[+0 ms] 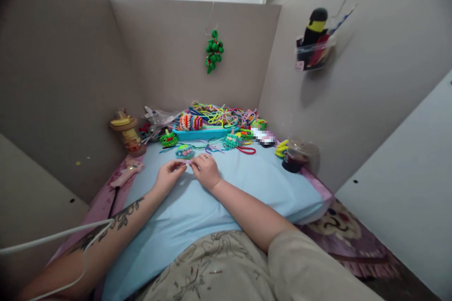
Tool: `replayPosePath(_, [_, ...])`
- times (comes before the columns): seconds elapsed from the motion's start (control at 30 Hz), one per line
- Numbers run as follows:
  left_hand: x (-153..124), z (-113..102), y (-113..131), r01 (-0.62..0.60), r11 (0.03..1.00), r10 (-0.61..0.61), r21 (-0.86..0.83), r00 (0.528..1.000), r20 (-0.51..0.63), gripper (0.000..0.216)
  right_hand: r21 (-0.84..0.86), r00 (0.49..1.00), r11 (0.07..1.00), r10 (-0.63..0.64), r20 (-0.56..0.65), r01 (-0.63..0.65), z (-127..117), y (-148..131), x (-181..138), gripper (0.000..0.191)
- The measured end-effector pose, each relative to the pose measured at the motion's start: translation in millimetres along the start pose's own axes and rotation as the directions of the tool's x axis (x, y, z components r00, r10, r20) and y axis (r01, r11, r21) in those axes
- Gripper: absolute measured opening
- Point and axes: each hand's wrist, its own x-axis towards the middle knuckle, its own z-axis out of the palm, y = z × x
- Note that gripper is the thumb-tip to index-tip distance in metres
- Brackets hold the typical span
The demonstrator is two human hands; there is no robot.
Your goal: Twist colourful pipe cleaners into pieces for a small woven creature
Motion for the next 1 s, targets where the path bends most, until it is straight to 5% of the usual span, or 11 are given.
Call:
replayPosePath(0.17, [-3, -2, 4, 0.009, 0.992, -0.009, 0.126, 1.0, 0.004, 0.023, -0.065, 0.998, 0.996, 0.052, -0.04, -0.055, -2, 2, 2, 0.01])
replayPosePath(0.67, [-8, 4, 9, 0.147, 0.984, -0.141, -0.097, 0.987, 0.073, 0.034, -0.317, 1.0, 0.948, -0.027, -0.015, 0.021, 1, 2, -2, 0.016])
replayPosePath(0.83, [-5, 4, 2, 0.17, 0.981, -0.163, -0.094, 0.984, 0.076, 0.031, -0.265, 1.0, 0.964, -0.005, -0.008, 0.002, 2, 2, -2, 0.015])
replayPosePath(1.0, [-3, 1, 0, 0.057, 0.998, -0.056, 0.041, 0.998, -0.015, 0.022, -0.047, 0.999, 0.999, 0.026, 0.023, -0.025, 3, 3, -2, 0.016])
